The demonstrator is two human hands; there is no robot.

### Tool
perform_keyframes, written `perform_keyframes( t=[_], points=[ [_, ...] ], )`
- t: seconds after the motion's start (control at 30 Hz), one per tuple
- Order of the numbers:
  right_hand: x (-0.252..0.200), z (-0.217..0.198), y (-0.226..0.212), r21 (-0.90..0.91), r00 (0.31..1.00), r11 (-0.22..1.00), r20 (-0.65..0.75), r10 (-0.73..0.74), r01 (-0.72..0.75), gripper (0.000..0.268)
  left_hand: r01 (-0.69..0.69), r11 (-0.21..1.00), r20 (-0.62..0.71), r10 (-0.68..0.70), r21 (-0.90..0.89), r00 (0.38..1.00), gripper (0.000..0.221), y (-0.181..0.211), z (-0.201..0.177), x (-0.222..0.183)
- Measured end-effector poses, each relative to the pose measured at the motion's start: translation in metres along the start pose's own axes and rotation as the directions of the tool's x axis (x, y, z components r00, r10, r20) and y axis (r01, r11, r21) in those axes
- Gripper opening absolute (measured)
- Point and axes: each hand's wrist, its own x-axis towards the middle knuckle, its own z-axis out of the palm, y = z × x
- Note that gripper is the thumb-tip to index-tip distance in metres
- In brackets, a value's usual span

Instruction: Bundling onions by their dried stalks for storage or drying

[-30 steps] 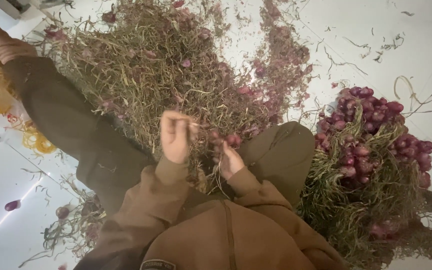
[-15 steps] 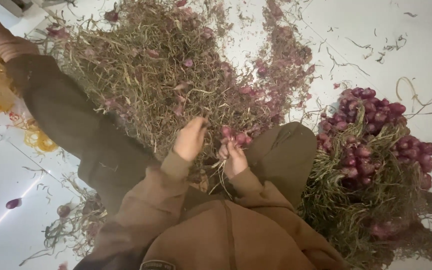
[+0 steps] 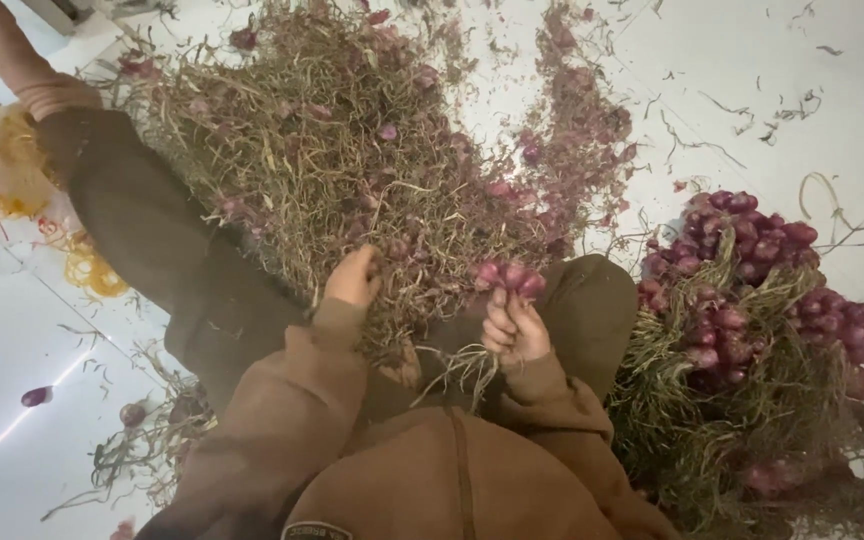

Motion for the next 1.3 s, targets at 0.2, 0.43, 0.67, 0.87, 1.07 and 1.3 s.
perform_keyframes(
  t=[0.2,0.43,0.67,0.87,1.07,1.3],
  points=[
    [0.012,-0.001,0.013,-0.125,0.999,0.992,-0.001,-0.034,0.034,0.027,-0.271,0.465,-0.239,0.128,-0.843,0.963,0.045,0.01,-0.012,-0.012],
    [0.019,0.04,0.054,-0.271,0.972,0.963,-0.221,-0.077,0.015,0.029,-0.231,-0.103,-0.253,0.411,-0.967,0.876,0.06,0.08,-0.051,-0.049],
    [0.029,0.083,0.075,-0.607,0.906,0.794,-0.316,-0.282,0.036,0.023,-0.454,0.454,-0.416,0.188,-0.767,0.89,0.026,0.125,-0.023,-0.065],
    [0.031,0.079,0.079,-0.514,0.876,0.857,-0.429,-0.22,-0.037,0.011,-0.415,0.03,-0.371,0.394,-0.909,0.841,0.064,0.099,0.011,-0.032],
    [0.033,0.033,0.086,-0.594,0.93,0.803,-0.319,-0.181,-0.048,0.015,-0.619,0.593,-0.304,0.549,-0.515,0.779,0.04,0.084,-0.01,-0.039],
    [0.027,0.04,0.076,-0.584,0.965,0.811,-0.231,-0.123,-0.037,0.014,-0.666,0.696,-0.541,0.463,-0.268,0.702,0.011,0.071,0.024,-0.023]
  ],
)
